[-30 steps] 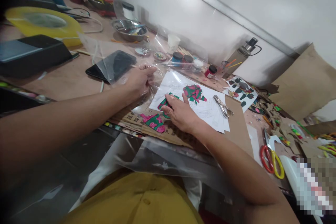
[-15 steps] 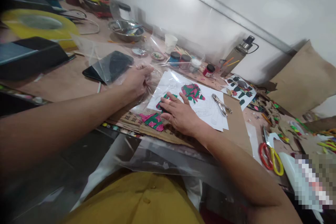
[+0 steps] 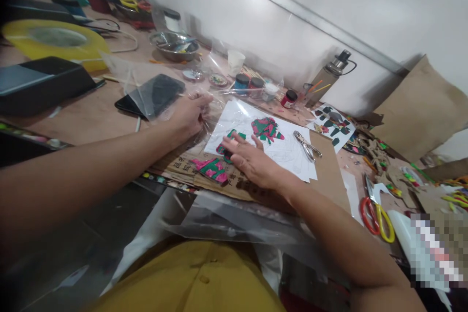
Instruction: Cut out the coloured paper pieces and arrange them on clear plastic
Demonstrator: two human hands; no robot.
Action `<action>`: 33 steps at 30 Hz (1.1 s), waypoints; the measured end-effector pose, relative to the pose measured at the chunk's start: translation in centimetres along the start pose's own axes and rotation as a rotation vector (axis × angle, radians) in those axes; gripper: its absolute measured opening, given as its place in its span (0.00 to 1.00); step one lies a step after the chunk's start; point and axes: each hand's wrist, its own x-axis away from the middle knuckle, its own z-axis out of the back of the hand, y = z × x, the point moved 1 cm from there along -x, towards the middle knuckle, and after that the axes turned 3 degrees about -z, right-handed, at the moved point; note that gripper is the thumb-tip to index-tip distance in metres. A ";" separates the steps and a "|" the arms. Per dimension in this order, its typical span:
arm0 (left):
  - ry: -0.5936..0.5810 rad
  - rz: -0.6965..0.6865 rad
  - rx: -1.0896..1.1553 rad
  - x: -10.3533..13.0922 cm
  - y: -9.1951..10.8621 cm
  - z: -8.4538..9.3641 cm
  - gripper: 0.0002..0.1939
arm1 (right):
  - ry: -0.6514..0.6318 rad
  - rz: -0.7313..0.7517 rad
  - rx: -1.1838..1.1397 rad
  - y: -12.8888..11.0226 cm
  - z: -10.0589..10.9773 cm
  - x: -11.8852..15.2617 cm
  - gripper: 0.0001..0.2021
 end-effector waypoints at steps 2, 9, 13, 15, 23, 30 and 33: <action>-0.007 0.004 -0.001 0.0 0.0 0.0 0.17 | 0.082 -0.021 -0.016 0.9 0.9 -0.5 0.37; -0.017 0.007 0.000 0.1 0.0 0.0 0.17 | 0.286 -0.179 0.138 1.8 0.9 -5.6 0.30; -0.009 0.001 0.018 0.0 -0.1 0.2 0.17 | 0.306 -0.287 0.254 0.9 -0.6 -8.5 0.34; -0.005 -0.002 0.024 -0.1 -0.1 0.2 0.17 | 0.246 -0.325 0.286 0.8 -1.6 -9.3 0.37; 0.014 0.000 0.036 -0.4 0.1 0.3 0.18 | 0.260 -0.378 0.136 1.8 -1.4 -9.0 0.35; 0.021 0.033 0.066 -0.1 0.4 0.3 0.17 | 0.427 -0.155 0.137 1.1 0.3 -7.0 0.34; 0.033 0.044 0.070 -0.2 0.4 0.4 0.17 | 0.391 -0.091 0.144 0.7 -0.2 -5.7 0.35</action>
